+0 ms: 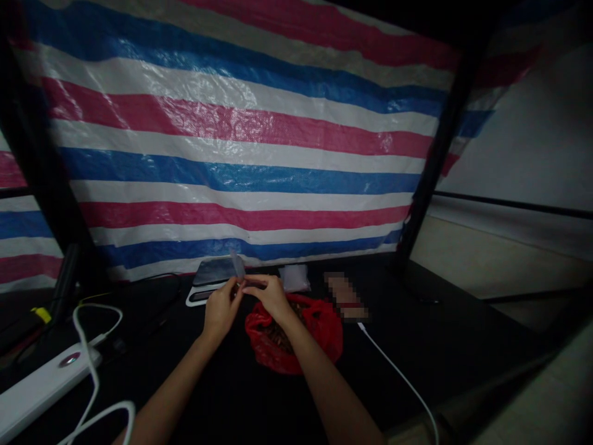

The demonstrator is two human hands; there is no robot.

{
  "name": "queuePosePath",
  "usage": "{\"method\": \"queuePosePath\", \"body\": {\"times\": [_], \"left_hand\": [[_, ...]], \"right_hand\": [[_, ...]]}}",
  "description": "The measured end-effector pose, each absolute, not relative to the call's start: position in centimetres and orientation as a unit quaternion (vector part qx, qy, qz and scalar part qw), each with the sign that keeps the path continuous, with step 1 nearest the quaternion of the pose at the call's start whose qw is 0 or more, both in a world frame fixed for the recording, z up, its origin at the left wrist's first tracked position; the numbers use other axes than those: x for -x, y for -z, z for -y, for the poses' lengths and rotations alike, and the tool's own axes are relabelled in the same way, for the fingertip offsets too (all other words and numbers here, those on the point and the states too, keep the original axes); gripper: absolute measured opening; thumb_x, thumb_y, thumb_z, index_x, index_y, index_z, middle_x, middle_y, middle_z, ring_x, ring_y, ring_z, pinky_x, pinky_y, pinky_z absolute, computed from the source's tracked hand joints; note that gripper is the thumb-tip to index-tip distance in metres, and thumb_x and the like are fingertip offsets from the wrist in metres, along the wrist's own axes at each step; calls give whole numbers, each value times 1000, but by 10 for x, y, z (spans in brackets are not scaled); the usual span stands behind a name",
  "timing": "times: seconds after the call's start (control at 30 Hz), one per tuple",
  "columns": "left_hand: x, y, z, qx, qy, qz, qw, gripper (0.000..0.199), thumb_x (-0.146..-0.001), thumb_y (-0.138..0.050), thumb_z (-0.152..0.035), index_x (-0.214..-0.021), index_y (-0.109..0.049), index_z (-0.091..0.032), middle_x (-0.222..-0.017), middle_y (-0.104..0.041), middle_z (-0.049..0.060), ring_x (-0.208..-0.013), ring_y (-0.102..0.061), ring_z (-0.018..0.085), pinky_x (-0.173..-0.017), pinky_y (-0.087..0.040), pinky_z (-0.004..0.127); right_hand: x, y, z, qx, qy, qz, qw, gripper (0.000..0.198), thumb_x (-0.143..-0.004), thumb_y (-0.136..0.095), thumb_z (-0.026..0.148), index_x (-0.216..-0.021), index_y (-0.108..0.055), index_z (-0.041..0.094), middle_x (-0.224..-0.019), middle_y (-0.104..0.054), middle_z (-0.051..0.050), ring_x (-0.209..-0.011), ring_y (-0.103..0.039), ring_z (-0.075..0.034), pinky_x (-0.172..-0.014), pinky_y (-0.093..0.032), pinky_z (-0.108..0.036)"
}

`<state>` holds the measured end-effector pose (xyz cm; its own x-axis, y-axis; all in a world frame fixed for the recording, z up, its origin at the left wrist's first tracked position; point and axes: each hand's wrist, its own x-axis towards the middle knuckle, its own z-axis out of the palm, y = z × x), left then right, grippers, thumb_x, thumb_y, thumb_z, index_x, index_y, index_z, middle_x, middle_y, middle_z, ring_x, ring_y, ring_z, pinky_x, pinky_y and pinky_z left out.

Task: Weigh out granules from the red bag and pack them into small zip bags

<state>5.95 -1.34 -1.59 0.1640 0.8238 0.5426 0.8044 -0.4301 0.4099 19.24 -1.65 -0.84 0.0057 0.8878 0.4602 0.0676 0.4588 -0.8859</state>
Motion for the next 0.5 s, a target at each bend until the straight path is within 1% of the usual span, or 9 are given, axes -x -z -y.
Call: {"method": "queuePosePath", "body": {"times": [0.13, 0.3, 0.4, 0.5], "left_hand": [[-62, 15, 16, -770, -377, -511, 57, 27, -83, -34, -38, -90, -54, -20, -65, -62, 0, -60, -59, 16, -54, -36, 22], [-65, 15, 18, -780, -400, -474, 90, 28, -84, -34, -37, -83, -56, -20, -57, -57, -2, -56, -57, 14, -57, -36, 21], [-66, 14, 18, -767, -429, -467, 99, 30, -83, -34, -38, -83, -58, -19, -56, -57, -2, -53, -55, 13, -56, -37, 21], [-66, 15, 18, -761, -449, -454, 110, 32, -82, -36, -39, -88, -59, -19, -58, -58, -1, -54, -55, 13, -57, -39, 21]], "right_hand": [[-194, 10, 16, 406, -321, 618, 592, 19, -65, -64, 30, -81, -69, 21, -82, -70, -2, -76, -64, -20, -75, -49, -33], [-197, 9, 20, 419, -325, 608, 590, 20, -63, -64, 31, -80, -69, 20, -79, -70, -2, -73, -64, -20, -70, -51, -31], [-195, 5, 25, 430, -286, 621, 590, 18, -68, -60, 31, -81, -69, 22, -80, -70, -2, -73, -64, -19, -70, -50, -31], [-195, 2, 29, 456, -224, 634, 582, 18, -74, -54, 32, -80, -69, 23, -79, -70, -3, -73, -63, -18, -71, -49, -30]]}}
